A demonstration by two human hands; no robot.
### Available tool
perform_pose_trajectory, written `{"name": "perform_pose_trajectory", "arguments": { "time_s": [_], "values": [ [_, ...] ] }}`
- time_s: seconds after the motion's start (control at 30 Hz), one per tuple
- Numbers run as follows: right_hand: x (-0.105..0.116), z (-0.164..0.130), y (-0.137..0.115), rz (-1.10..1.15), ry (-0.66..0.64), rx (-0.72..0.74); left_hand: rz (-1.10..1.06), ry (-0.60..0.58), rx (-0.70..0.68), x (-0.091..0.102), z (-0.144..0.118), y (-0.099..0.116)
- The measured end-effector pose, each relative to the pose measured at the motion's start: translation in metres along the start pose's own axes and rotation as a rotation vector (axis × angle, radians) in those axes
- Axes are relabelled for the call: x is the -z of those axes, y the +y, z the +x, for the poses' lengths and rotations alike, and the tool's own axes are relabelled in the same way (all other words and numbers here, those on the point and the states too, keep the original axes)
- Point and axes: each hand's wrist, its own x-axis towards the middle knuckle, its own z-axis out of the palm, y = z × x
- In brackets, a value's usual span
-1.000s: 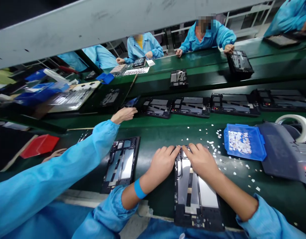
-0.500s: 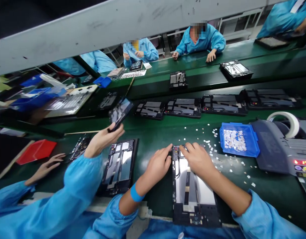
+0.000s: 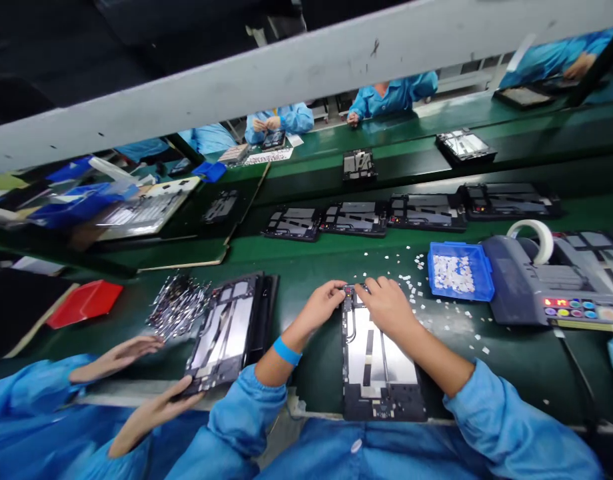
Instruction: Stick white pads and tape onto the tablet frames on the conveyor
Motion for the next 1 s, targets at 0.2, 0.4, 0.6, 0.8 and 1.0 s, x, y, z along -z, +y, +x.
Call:
{"name": "perform_pose_trajectory", "arguments": {
  "time_s": [0.2, 0.4, 0.6, 0.8, 1.0],
  "values": [
    [-0.001, -0.004, 0.002, 0.009, 0.131, -0.006, -0.070, 0.039, -0.038, -0.003, 0.005, 0.014],
    [0.009, -0.014, 0.006, 0.035, 0.337, 0.027, -0.119, 0.072, -0.133, -0.002, -0.014, 0.038],
    [0.032, -0.022, 0.004, 0.036, 0.499, 0.078, -0.109, 0.157, -0.227, -0.002, -0.033, 0.058],
    [0.039, -0.031, 0.003, 0.059, 0.561, 0.074, -0.041, 0.152, -0.320, 0.000, -0.047, 0.076],
    [0.040, -0.039, 0.003, 0.062, 0.591, 0.043, -0.015, 0.126, -0.344, -0.003, -0.051, 0.084]
  ]
}}
